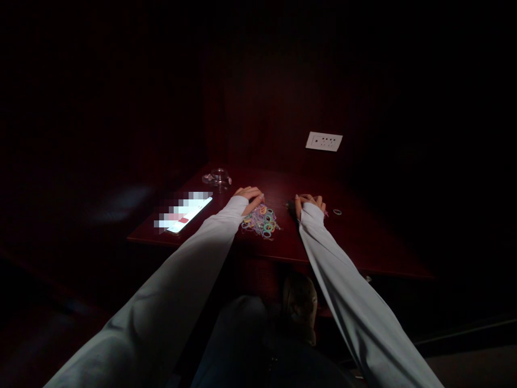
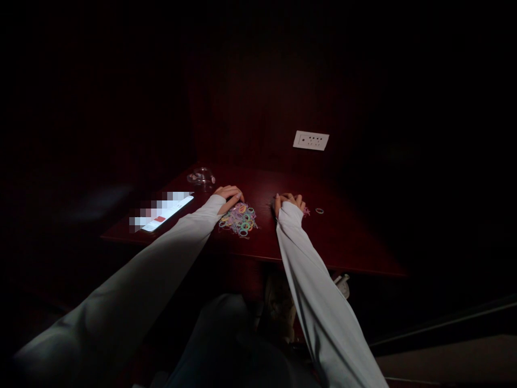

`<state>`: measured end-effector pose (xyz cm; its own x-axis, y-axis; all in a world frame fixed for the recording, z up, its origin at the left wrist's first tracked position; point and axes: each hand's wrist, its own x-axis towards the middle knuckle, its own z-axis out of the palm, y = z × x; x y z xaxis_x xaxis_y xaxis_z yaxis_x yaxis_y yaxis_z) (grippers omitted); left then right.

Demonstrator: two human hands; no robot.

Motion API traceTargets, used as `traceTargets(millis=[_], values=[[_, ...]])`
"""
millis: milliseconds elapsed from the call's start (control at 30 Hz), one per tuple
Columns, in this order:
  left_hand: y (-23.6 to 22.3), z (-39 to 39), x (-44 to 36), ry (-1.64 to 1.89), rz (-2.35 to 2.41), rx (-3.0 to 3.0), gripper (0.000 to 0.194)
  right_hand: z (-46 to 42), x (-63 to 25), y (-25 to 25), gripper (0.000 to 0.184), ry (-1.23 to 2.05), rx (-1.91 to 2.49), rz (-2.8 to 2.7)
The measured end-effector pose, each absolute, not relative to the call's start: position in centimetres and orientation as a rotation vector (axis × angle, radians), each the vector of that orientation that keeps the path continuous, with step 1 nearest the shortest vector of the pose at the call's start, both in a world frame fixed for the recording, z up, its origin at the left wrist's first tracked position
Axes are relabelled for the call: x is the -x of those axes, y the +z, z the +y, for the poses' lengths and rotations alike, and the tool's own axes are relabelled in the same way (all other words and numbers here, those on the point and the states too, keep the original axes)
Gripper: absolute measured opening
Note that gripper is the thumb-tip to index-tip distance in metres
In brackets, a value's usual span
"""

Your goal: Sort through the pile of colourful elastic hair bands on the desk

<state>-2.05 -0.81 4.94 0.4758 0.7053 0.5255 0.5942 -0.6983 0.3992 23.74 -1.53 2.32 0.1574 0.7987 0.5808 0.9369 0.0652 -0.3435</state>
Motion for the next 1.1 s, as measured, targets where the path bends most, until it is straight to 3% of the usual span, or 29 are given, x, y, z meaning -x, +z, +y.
traceTargets(millis=[233,600,1100], values=[[5.0,-0.8,2.0,1.024,1.153,-2.558,0.041,-4.5,-22.7,3.2,0.070,0.082,1.410,-2.188],[4.6,-0.3,2.0,1.023,1.139,-2.566,0.038,-6.5,-22.3,1.9,0.060,0.149,1.490,-2.163],[4.4,0.4,2.0,0.974,1.121,-2.542,0.040,-7.2,-21.0,2.3,0.029,0.121,1.363,-2.263]])
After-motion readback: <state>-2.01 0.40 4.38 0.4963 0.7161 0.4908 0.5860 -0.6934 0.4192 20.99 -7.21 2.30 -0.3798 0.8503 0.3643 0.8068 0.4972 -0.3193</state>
